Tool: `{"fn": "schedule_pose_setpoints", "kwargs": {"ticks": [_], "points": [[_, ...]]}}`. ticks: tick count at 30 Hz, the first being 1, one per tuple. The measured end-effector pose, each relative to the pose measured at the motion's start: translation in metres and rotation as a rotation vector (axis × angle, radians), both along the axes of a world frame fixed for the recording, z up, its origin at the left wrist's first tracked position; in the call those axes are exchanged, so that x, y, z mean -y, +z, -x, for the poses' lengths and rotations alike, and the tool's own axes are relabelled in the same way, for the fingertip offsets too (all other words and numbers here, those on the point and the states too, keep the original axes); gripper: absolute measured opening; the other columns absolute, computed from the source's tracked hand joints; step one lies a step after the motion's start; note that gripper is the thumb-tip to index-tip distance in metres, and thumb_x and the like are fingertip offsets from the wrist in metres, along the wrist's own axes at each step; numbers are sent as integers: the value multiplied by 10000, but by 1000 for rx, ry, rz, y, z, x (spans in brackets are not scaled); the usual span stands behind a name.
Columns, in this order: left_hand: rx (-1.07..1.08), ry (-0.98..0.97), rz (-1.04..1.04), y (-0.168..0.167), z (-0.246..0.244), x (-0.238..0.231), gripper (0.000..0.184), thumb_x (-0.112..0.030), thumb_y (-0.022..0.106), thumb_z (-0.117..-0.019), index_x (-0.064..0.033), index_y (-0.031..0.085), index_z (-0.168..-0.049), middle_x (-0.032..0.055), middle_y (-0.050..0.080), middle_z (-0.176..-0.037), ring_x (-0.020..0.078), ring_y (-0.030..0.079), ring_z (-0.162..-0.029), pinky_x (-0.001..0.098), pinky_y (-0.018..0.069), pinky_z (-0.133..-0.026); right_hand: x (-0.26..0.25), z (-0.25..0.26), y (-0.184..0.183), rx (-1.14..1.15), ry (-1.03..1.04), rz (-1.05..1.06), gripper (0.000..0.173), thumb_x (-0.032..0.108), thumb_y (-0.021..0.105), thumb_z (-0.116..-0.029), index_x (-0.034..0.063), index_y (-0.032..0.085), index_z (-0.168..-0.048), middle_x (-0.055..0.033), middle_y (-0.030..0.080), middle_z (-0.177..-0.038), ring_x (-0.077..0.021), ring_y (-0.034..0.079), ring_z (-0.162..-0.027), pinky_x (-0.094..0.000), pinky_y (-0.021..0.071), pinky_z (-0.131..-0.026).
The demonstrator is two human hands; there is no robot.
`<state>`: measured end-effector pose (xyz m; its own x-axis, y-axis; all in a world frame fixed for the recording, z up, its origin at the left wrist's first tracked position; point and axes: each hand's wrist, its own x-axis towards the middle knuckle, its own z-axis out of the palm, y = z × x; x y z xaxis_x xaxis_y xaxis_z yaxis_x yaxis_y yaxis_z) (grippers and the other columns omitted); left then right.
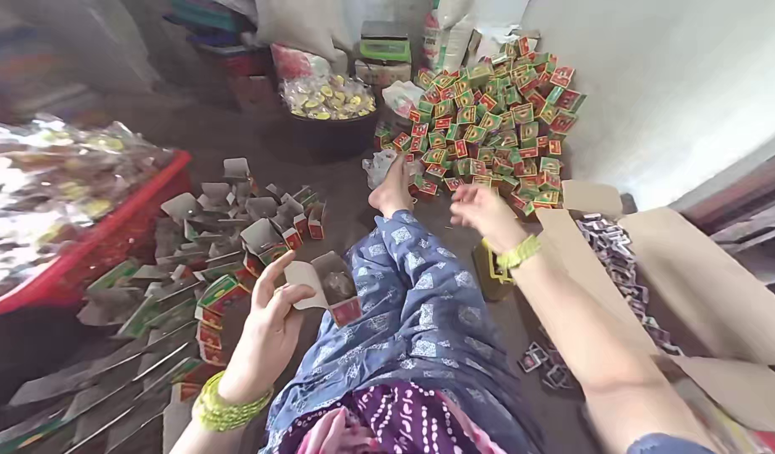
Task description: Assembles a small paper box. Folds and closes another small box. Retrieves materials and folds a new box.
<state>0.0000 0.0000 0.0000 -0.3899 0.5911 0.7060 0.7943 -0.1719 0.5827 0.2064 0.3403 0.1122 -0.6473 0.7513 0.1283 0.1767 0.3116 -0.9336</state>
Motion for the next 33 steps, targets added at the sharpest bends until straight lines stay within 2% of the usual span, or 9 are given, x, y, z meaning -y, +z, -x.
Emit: {"fn": "schedule_pose_setpoints", "kwargs": {"ticks": [7, 11, 15, 17, 22, 24, 29, 31, 33], "points": [[655, -658, -137, -12, -40, -65, 198, -236, 475, -1059, -280, 644, -1153, 22, 562, -1459, 228, 514, -1367, 435, 455, -1121, 31, -85, -111, 287, 49, 44, 451, 165, 722, -899, 21, 599, -1308, -124, 673, -1244, -194, 729, -953, -382, 635, -822], [1003, -770, 29, -40, -72, -89, 221, -130, 376, -1061, -219, 571, -1117, -62, 674, -1062, 88, 665, -969, 332, 589, -859, 17, -152, -132, 309, -254, 42, 385, 130, 729, -925, 3, 622, -1272, -138, 692, -1196, -203, 728, -967, -380, 639, -800], [1154, -751, 223, -67, -99, -101, 284, -136, 362, -1068, -67, 494, -1310, 43, 665, -1142, 144, 659, -1041, 371, 574, -922, -5, -221, -144, 616, -421, -4, 347, 172, 685, -958, 17, 639, -1265, -135, 704, -1183, -211, 697, -1060, -426, 572, -939], [1212, -653, 339, -76, -107, -93, 431, -218, 289, -1078, -35, 444, -1437, 48, 679, -1210, 121, 662, -1096, 346, 565, -970, -9, -249, -152, 835, -442, -5, 339, 172, 686, -970, 15, 646, -1267, -162, 707, -1197, -279, 688, -1114, -506, 534, -1000], [1279, -615, 222, -79, -112, -86, 859, -735, 7, -965, -185, 582, -1289, -80, 739, -1116, 50, 679, -1095, 297, 573, -967, 1, -276, -191, 1199, -309, 54, 395, 94, 670, -934, 23, 639, -1322, -271, 662, -1244, -439, 622, -1196, -649, 461, -1023], [1277, -588, 202, -81, -111, -85, 949, -860, 62, -879, -202, 579, -1325, -75, 733, -1143, 63, 678, -1099, 315, 578, -952, 5, -280, -215, 1199, -220, 55, 403, 164, 698, -920, 38, 662, -1300, -258, 662, -1260, -424, 617, -1216, -631, 464, -1042], [916, -670, 185, -100, -104, -77, 1155, -943, 289, -786, -137, 235, -1611, -24, 505, -1515, 92, 474, -1388, 363, 410, -1166, 14, -276, -248, 1260, -69, -142, 402, 105, 698, -918, 100, 683, -1320, -318, 518, -1430, -525, 442, -1367, -690, 405, -1073], [820, -691, 224, -93, -102, -79, 1119, -666, 780, -748, -82, 256, -1547, 12, 577, -1397, 111, 570, -1279, 357, 511, -1076, 13, -279, -255, 1287, -38, -213, 343, 132, 689, -936, 97, 707, -1276, -284, 541, -1420, -505, 451, -1361, -683, 412, -1067], [632, -684, 315, -84, -102, -81, 1193, -400, 974, -633, -41, 260, -1518, 62, 616, -1339, 143, 614, -1239, 379, 544, -1067, 9, -280, -256, 1274, -10, -227, 350, 151, 685, -944, 62, 689, -1283, -274, 533, -1438, -494, 439, -1380, -665, 383, -1110]]}}
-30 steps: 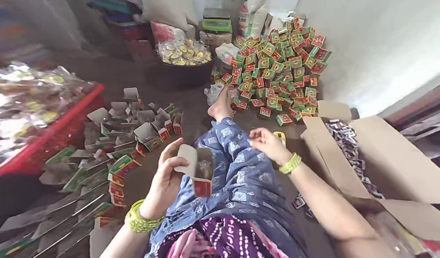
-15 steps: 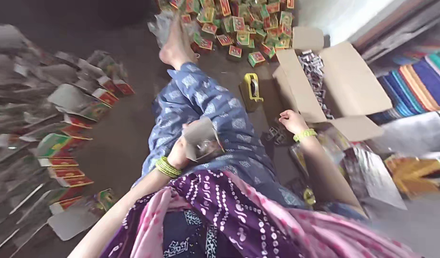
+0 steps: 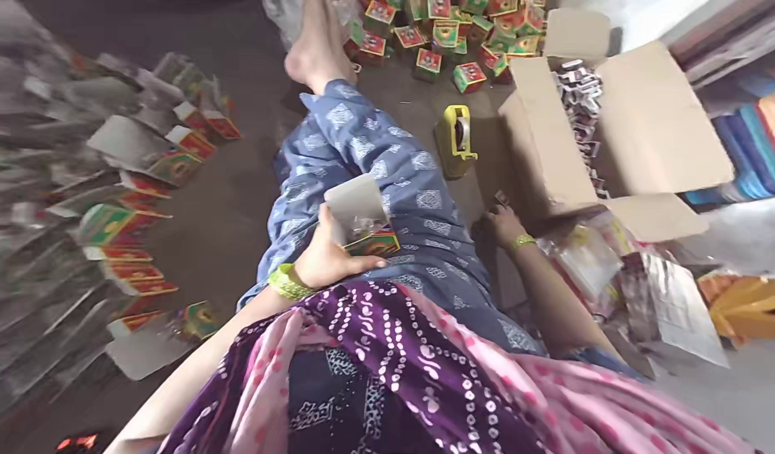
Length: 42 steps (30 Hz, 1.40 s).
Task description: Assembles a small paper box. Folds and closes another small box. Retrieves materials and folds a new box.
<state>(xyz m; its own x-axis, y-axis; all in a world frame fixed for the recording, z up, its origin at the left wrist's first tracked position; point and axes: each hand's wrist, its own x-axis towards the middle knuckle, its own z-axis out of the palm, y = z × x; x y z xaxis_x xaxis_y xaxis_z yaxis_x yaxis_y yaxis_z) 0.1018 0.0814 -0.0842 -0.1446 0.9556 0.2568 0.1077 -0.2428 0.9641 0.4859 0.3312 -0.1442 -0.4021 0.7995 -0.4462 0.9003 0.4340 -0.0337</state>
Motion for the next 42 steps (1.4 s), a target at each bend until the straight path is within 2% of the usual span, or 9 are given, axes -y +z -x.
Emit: {"fn": "schedule_pose_setpoints", "kwargs": {"ticks": [5, 10, 14, 16, 20, 24, 34, 38, 42], "points": [[-68, -71, 8, 2, -1, -5, 902, -210, 944, -707, 14, 440, -1422, 71, 685, -1246, 140, 663, -1167, 375, 560, -1051, 1, 5, 9, -107, -34, -79, 374, 99, 642, -955, -44, 618, -1300, -295, 589, -1359, -486, 508, -1328, -644, 402, -1104], [-109, 70, -95, -2, -2, -8, 730, -165, 911, -762, 28, 524, -1350, 85, 697, -1210, 159, 673, -1146, 396, 568, -1031, 19, 53, 49, -815, -155, -240, 330, 186, 600, -1032, -29, 623, -1282, -212, 676, -1213, -270, 679, -1105, -436, 540, -999], [-105, 136, -57, -10, 0, -13, 728, -153, 918, -749, 14, 540, -1349, 77, 699, -1215, 159, 674, -1145, 395, 569, -1034, 65, 117, 124, -1249, -6, 18, 303, 132, 574, -1044, 41, 640, -1326, -93, 696, -1231, -181, 724, -1023, -391, 639, -887], [-123, 149, -51, -12, 1, -14, 725, -178, 923, -745, 15, 550, -1337, 73, 707, -1204, 154, 678, -1138, 391, 569, -1033, 92, 145, 154, -1317, 119, 131, 307, 99, 654, -996, 22, 650, -1294, -79, 737, -1091, -191, 745, -892, -391, 664, -784], [-117, 180, -33, -14, 1, -12, 708, -202, 939, -724, 7, 585, -1300, 62, 729, -1148, 141, 702, -1083, 387, 590, -994, 130, 189, 167, -1267, 280, 160, 247, 139, 786, -903, 24, 677, -1093, -21, 737, -865, -93, 714, -722, -279, 637, -645], [-206, 213, -27, -13, 4, -9, 642, -276, 919, -741, -4, 630, -1246, 51, 733, -1112, 101, 695, -1061, 357, 579, -984, 145, 215, 153, -1107, 404, -45, 166, 259, 753, -931, 102, 734, -982, 26, 748, -885, -33, 712, -809, -247, 622, -743], [-276, 235, 9, -14, 7, -8, 569, -254, 858, -769, 2, 643, -1230, 85, 726, -1101, 114, 687, -1057, 368, 565, -974, 155, 225, 140, -949, 711, -263, 271, 230, 610, -1000, 106, 774, -1177, -37, 767, -1056, -176, 700, -1002, -347, 552, -933], [-250, 213, -9, -16, 7, -9, 618, -288, 881, -769, -2, 632, -1257, 76, 726, -1122, 114, 688, -1070, 371, 567, -989, 154, 225, 139, -1026, 601, -212, 207, 222, 656, -983, 104, 763, -1115, -9, 768, -997, -127, 700, -912, -321, 574, -872], [-258, 214, 33, -14, 7, -8, 627, -328, 875, -773, -11, 636, -1257, 76, 727, -1116, 111, 685, -1069, 370, 560, -989, 153, 224, 137, -968, 724, -365, 221, 171, 606, -982, 116, 796, -1081, -22, 776, -1018, -168, 709, -955, -331, 564, -886]]}}
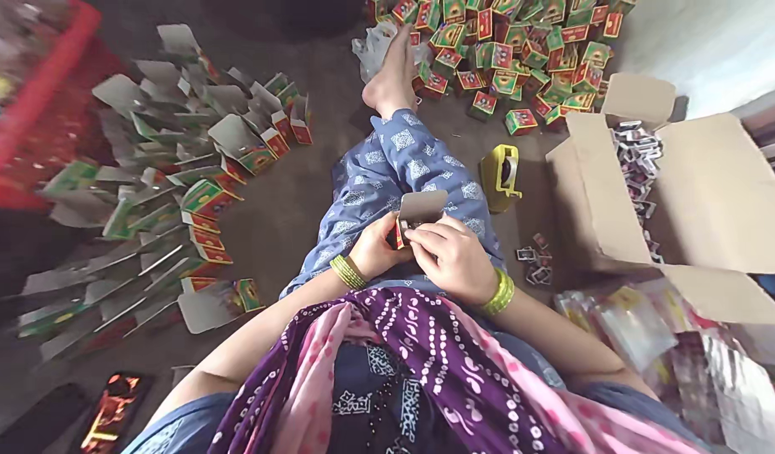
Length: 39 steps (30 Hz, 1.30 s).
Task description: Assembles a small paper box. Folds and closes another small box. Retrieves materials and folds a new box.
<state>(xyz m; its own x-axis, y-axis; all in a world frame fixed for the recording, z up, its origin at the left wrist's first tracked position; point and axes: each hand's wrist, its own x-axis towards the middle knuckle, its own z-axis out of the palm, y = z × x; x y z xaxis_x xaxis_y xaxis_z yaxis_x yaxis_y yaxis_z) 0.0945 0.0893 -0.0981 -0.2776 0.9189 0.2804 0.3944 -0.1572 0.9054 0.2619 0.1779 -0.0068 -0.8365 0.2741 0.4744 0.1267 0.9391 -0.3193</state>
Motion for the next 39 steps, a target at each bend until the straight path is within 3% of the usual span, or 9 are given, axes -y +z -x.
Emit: {"fn": "schedule_pose_setpoints", "kwargs": {"ticks": [3, 5, 8, 11, 15, 22, 28, 32, 39], "points": [[-20, 3, -22, -1, 0, 0, 593, -305, 861, -776, -2, 641, -1236, 82, 729, -1088, 104, 689, -1040, 353, 565, -967, 0, 0, 2, 45, -27, -168, 256, 245, 592, -988, 91, 783, -1062, -62, 762, -1003, -224, 699, -923, -355, 568, -820], [-35, -5, -18, 0, 0, 0, 598, -328, 862, -778, -1, 643, -1228, 82, 729, -1086, 102, 688, -1039, 350, 562, -970, -2, 0, 2, 53, -42, -161, 246, 257, 605, -987, 86, 777, -1025, -65, 761, -986, -225, 702, -907, -354, 574, -807], [-62, -9, 3, 0, 0, 0, 630, -373, 870, -773, -5, 647, -1233, 90, 728, -1092, 128, 688, -1049, 372, 555, -982, -2, 0, 3, 32, -108, -26, 186, 234, 635, -962, 109, 772, -969, -16, 771, -935, -167, 708, -887, -332, 566, -831], [-130, -6, -2, -1, 0, 1, 641, -385, 852, -793, 8, 642, -1254, 113, 727, -1106, 163, 691, -1062, 392, 550, -994, -1, 2, 5, -4, -182, 116, 191, 293, 684, -932, 125, 774, -940, 17, 751, -849, -114, 681, -808, -300, 557, -783], [-217, 8, 13, 5, -2, 2, 658, -418, 835, -803, 20, 645, -1256, 149, 723, -1121, 227, 693, -1076, 428, 544, -997, -1, 3, 5, -3, -233, 198, 176, 237, 675, -906, 117, 772, -991, 8, 759, -877, -105, 708, -830, -314, 588, -788], [-254, 20, 6, 4, -4, 2, 671, -444, 840, -804, -1, 642, -1268, 137, 725, -1126, 226, 694, -1076, 433, 551, -990, -8, -2, 8, 13, -228, 422, 144, 167, 666, -927, 85, 751, -1008, -11, 766, -935, -69, 734, -882, -295, 628, -825], [-284, 19, -17, 5, -4, 3, 649, -436, 835, -815, -1, 646, -1259, 136, 729, -1112, 236, 697, -1067, 440, 554, -981, -8, -3, 8, 18, -227, 427, 121, 183, 674, -930, 99, 750, -974, 7, 763, -899, -47, 727, -847, -275, 625, -796], [-282, 17, -8, 6, -4, 3, 647, -427, 832, -817, 5, 643, -1261, 143, 727, -1114, 243, 698, -1063, 448, 555, -978, -8, -3, 7, 11, -200, 441, 125, 207, 686, -934, 112, 767, -944, 22, 765, -905, -45, 718, -879, -278, 609, -830], [-283, 8, -10, 6, -3, 4, 628, -389, 827, -821, 21, 640, -1258, 155, 723, -1134, 257, 697, -1081, 459, 548, -991, -1, -4, 5, 11, -196, 232, 163, 248, 665, -923, 163, 802, -897, 54, 758, -846, -77, 683, -838, -302, 550, -799]]}}
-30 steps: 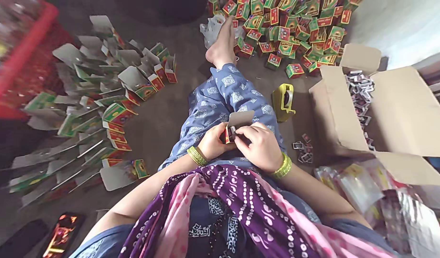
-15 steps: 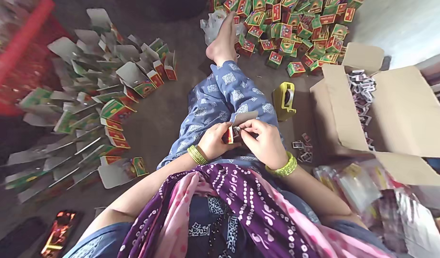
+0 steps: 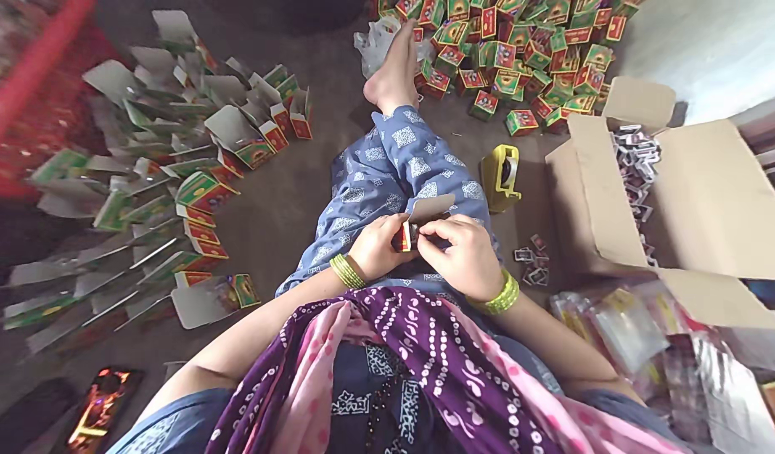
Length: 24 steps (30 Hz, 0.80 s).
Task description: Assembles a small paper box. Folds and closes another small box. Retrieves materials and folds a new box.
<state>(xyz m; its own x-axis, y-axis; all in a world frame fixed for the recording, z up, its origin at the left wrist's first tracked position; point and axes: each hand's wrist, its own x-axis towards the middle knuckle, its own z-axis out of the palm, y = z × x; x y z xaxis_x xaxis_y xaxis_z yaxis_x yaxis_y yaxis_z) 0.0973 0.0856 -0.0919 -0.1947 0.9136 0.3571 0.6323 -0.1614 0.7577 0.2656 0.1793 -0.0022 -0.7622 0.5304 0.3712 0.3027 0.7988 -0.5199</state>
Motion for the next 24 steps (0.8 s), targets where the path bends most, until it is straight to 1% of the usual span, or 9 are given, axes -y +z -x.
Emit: {"fn": "schedule_pose_setpoints", "kwargs": {"ticks": [3, 5, 8, 12, 17, 19, 21, 22, 24], "points": [[7, -1, 4, 1, 0, 0, 579, -324, 820, -813, 28, 642, -1236, 157, 725, -1110, 261, 701, -1057, 464, 549, -979, 2, 1, 1, 7, 45, -89, 177, 259, 674, -923, 151, 814, -920, 41, 782, -913, -103, 706, -892, -324, 557, -850], [18, 3, 16, 1, 0, 0, 569, -318, 816, -814, 26, 643, -1233, 154, 726, -1098, 252, 702, -1048, 458, 554, -970, 2, 2, -1, 22, 62, -127, 171, 247, 677, -915, 150, 817, -934, 30, 785, -963, -125, 706, -922, -335, 556, -859], [39, 14, 24, -2, 1, 0, 590, -355, 816, -820, 21, 642, -1240, 143, 727, -1086, 237, 700, -1047, 448, 556, -966, 1, 4, -3, 30, 88, -195, 170, 210, 654, -929, 139, 808, -916, 1, 778, -965, -160, 699, -926, -347, 551, -851], [54, 4, 20, -3, 1, 0, 559, -311, 818, -811, 20, 645, -1226, 143, 725, -1080, 237, 701, -1039, 447, 556, -962, 1, 5, -7, 95, 175, -316, 190, 219, 628, -952, 113, 772, -888, -58, 746, -977, -242, 669, -958, -401, 539, -843], [69, 1, 28, -5, 1, 0, 563, -303, 824, -805, 24, 645, -1227, 150, 724, -1104, 241, 698, -1064, 455, 550, -981, -3, 6, -4, 209, 263, -276, 244, 243, 566, -1004, 105, 745, -912, -82, 716, -1128, -282, 649, -1070, -470, 534, -864], [96, 4, 49, -6, 2, 0, 566, -307, 813, -816, 19, 635, -1243, 145, 720, -1108, 230, 695, -1069, 449, 549, -984, -4, 6, -2, 259, 282, -264, 304, 304, 519, -1033, 122, 749, -955, -85, 700, -1189, -283, 632, -1128, -488, 519, -897], [115, 6, 49, -8, 4, -1, 570, -294, 809, -815, 26, 625, -1250, 150, 722, -1108, 231, 698, -1069, 458, 550, -987, -5, 5, 2, 338, 306, -248, 409, 418, 443, -1042, 166, 761, -1090, -89, 665, -1262, -291, 586, -1193, -510, 475, -931], [123, 5, 55, -9, 4, -1, 575, -292, 814, -814, 26, 620, -1252, 149, 722, -1106, 229, 698, -1069, 458, 549, -990, -4, 5, 4, 373, 312, -255, 448, 470, 424, -1037, 179, 754, -1122, -97, 651, -1284, -301, 572, -1215, -520, 466, -944], [143, 3, 77, -9, 3, -1, 590, -323, 827, -815, 22, 618, -1246, 138, 723, -1095, 212, 697, -1060, 446, 548, -991, -5, 6, 4, 408, 321, -281, 516, 561, 417, -1035, 172, 751, -1086, -115, 635, -1290, -316, 556, -1233, -531, 457, -967]]}}
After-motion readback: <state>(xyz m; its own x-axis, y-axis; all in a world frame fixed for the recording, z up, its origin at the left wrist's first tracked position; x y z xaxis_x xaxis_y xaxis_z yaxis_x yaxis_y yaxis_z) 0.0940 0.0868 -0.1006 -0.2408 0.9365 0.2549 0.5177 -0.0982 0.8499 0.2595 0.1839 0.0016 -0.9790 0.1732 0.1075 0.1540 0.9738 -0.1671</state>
